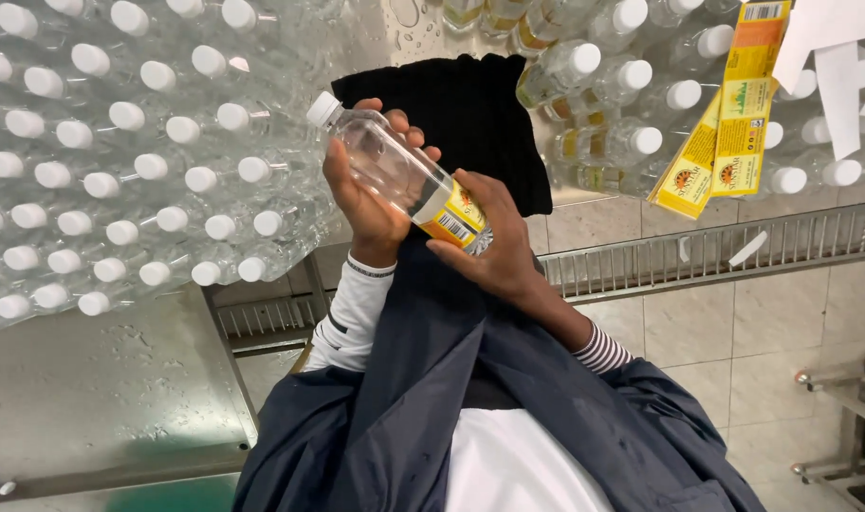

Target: Manually applying adhesive labels to clear plastic water bottles by peeling them from a backing strip and wrapping them around the bottle.

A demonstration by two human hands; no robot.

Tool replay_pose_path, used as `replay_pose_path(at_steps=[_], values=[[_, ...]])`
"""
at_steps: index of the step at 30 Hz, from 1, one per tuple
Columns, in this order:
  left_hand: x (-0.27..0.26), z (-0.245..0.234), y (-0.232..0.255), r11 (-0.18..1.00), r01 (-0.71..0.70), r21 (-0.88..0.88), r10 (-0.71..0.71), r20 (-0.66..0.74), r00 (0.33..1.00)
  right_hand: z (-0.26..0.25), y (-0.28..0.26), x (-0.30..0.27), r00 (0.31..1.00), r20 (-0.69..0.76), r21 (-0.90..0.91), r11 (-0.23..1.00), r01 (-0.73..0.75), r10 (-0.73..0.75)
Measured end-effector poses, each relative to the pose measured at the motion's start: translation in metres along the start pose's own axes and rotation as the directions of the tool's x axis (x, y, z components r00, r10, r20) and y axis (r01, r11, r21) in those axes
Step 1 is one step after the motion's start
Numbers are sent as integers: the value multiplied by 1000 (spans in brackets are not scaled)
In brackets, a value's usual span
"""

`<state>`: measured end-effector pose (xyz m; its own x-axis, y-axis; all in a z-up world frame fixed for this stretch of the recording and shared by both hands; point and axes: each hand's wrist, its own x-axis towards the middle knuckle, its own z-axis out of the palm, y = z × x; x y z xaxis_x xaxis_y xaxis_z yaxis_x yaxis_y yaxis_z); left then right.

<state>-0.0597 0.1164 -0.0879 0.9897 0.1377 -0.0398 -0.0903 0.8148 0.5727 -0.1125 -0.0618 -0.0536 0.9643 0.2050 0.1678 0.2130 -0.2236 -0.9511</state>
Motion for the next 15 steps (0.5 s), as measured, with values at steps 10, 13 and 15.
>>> replay_pose_path(at_steps=[10, 13, 15], values=[[-3, -18, -13, 990, 75, -120, -48, 211, 976, -6, -1, 0, 893, 235, -63, 923, -381, 385], [-3, -24, -19, 985, 87, -150, -38, 307, 951, -8, 7, -6, 900, 223, -38, 926, -376, 375], [-1, -30, -21, 990, 63, -126, -13, 362, 932, -8, 14, -8, 925, 217, 29, 946, -324, 310]])
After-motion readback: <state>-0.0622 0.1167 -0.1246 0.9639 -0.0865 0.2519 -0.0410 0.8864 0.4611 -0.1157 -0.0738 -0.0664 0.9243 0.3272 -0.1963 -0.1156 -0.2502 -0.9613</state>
